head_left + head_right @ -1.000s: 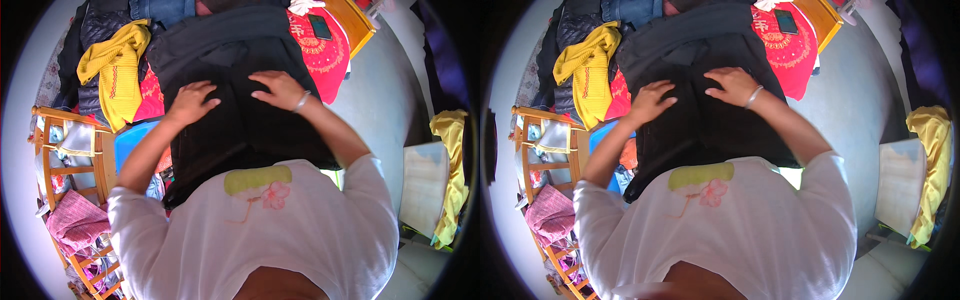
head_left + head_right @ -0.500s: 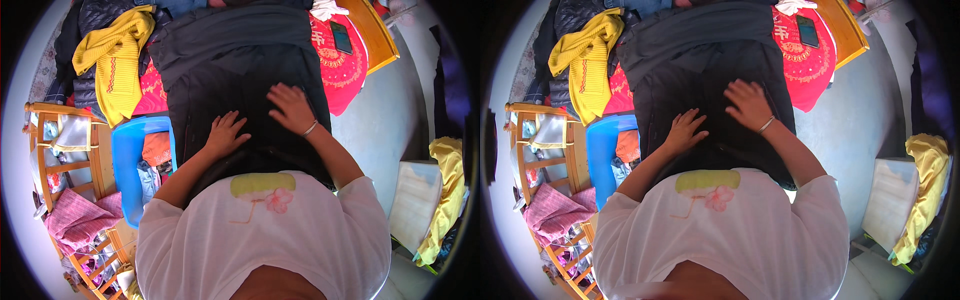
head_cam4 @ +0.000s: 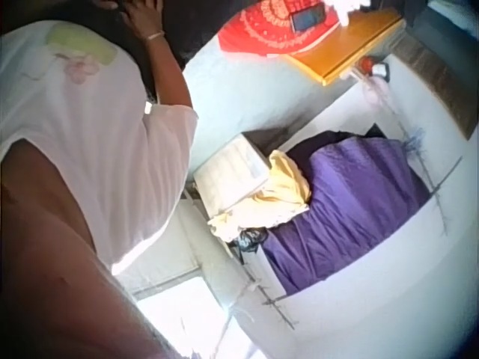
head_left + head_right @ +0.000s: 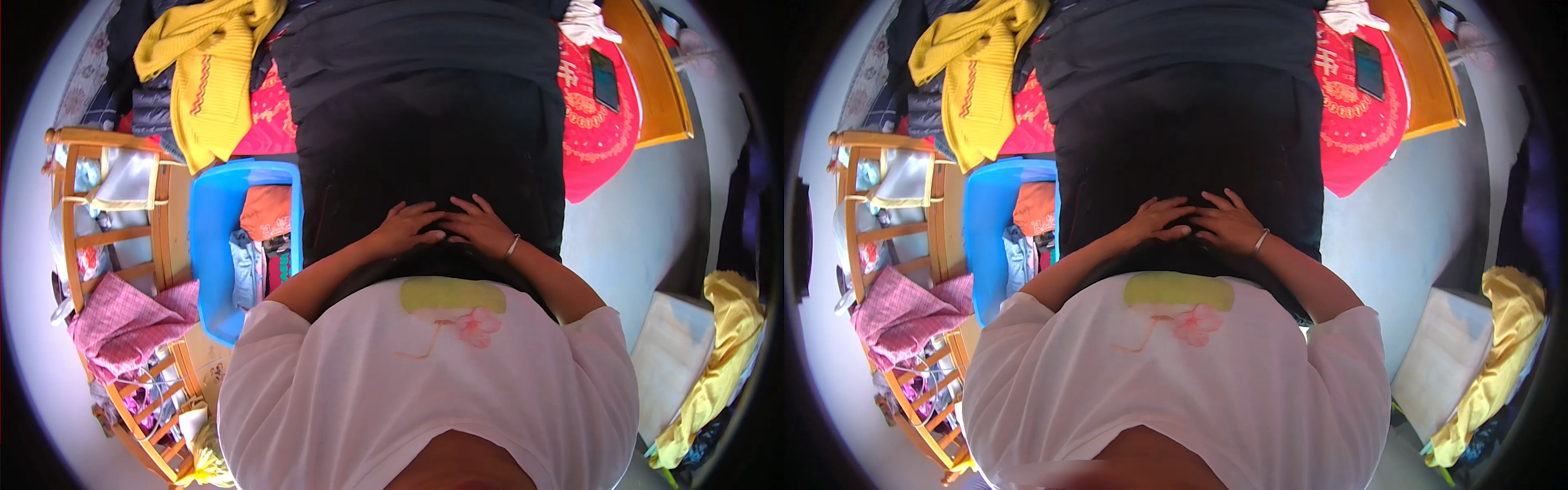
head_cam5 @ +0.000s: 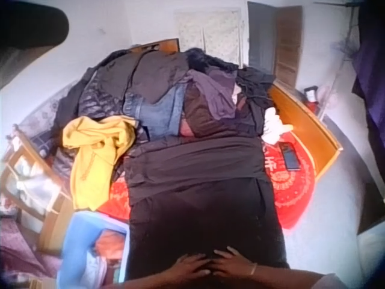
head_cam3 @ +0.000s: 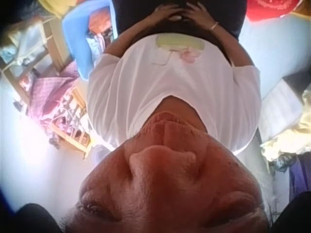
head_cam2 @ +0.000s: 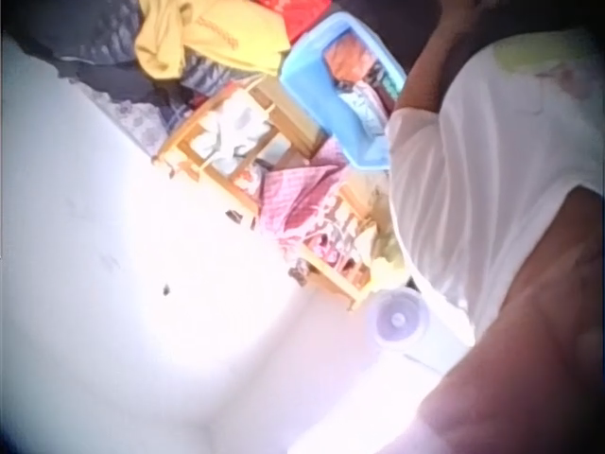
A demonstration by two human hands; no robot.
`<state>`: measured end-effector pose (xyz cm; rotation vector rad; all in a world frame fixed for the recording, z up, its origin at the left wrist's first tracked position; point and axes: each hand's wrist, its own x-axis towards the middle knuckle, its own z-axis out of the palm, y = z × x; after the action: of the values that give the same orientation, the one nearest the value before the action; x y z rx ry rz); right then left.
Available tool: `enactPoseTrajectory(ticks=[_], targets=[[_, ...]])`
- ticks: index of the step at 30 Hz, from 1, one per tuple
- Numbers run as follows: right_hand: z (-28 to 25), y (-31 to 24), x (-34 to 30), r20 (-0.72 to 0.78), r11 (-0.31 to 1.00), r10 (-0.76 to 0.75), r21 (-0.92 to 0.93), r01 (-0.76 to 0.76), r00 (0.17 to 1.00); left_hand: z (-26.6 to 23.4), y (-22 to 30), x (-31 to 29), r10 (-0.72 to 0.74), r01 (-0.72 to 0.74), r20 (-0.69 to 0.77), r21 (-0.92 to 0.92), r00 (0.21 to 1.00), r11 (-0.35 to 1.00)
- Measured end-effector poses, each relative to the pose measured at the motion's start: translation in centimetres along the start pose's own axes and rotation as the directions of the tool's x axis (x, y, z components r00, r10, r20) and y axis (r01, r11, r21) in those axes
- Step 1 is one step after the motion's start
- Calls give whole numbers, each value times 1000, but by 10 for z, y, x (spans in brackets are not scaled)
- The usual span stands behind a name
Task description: Folding a black hooded jacket on top of a bed covered with other garments.
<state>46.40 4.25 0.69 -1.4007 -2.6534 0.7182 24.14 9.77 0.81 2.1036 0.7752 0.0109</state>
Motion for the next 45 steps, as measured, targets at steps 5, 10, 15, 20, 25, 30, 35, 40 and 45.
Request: enactPoseTrajectory(ticks=[5,10,15,20,25,30,35,40,45], targets=[[-13,0,7,168,978,57,188,-89,984,-30,5,-26,-95,87,-53,-141,994,986],[-5,-4,33,148,986,15,-169,10,989,-16,-2,-14,-34,39,-41,121,999,992],[-3,-10,58,87,985,105,-143,-92,991,3,-7,6,5,-10,20,270,1000,963],[-14,-14,69,226,946,257,-259,-196,940,2,-10,12,-53,23,105,266,993,964],[-19,-11,81,320,945,248,-285,-157,914,-2,1,15,-23,-26,132,360,991,933],[-17,-3,78,279,954,231,-255,-160,932,-4,13,11,-156,80,139,443,978,893],[-11,-3,69,130,975,184,-152,-164,974,-1,5,14,-121,38,161,440,979,897],[-9,-2,66,27,980,201,-7,-201,979,7,-7,19,-126,73,136,339,983,938],[-1,0,65,-43,947,235,237,-218,971,14,-12,17,-58,17,122,313,991,950]])
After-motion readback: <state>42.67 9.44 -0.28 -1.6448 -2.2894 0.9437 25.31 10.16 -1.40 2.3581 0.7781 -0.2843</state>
